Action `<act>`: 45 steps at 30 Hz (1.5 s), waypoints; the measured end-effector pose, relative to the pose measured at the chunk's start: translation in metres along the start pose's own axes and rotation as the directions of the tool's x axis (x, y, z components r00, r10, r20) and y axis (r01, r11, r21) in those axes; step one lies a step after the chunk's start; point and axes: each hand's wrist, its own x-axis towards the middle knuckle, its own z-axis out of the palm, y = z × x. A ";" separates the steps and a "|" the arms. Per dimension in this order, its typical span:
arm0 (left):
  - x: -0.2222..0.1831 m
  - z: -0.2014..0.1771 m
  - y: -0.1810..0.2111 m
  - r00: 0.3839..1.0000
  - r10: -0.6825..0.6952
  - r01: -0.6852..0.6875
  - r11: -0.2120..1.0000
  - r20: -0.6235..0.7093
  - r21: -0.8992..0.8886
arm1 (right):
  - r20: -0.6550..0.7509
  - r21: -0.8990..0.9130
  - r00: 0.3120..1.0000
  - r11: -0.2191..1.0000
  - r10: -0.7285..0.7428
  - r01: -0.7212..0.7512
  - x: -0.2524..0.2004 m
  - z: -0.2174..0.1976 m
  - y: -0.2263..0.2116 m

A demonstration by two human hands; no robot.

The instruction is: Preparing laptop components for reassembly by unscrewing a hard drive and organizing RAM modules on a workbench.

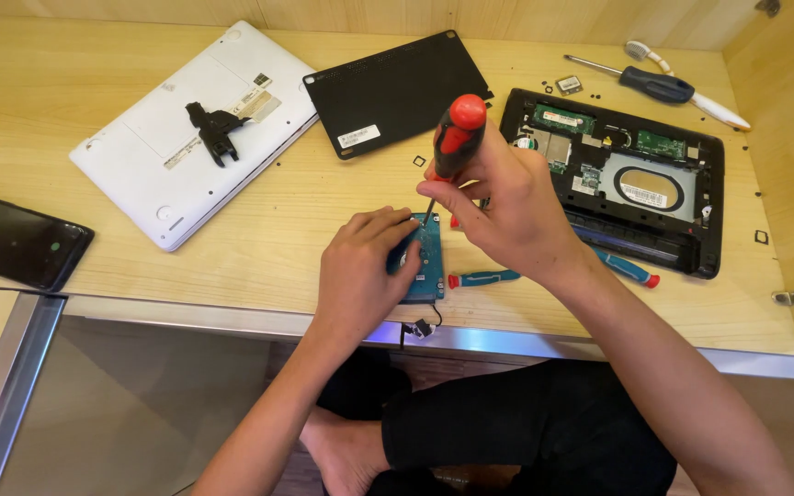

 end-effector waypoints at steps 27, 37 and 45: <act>0.022 0.013 0.001 0.961 -0.241 0.268 0.703 0.134 -0.659 | 0.142 0.002 0.990 1.000 0.014 -0.014 0.000 0.008 0.027; 0.025 0.024 -0.005 0.947 -0.292 0.296 0.626 0.135 -0.722 | 0.091 -0.034 0.982 0.986 0.166 -0.164 0.000 0.008 0.029; 0.031 0.022 -0.004 0.960 -0.260 0.260 0.679 0.106 -0.686 | 0.050 -0.086 0.981 0.979 0.187 -0.183 -0.006 0.015 0.039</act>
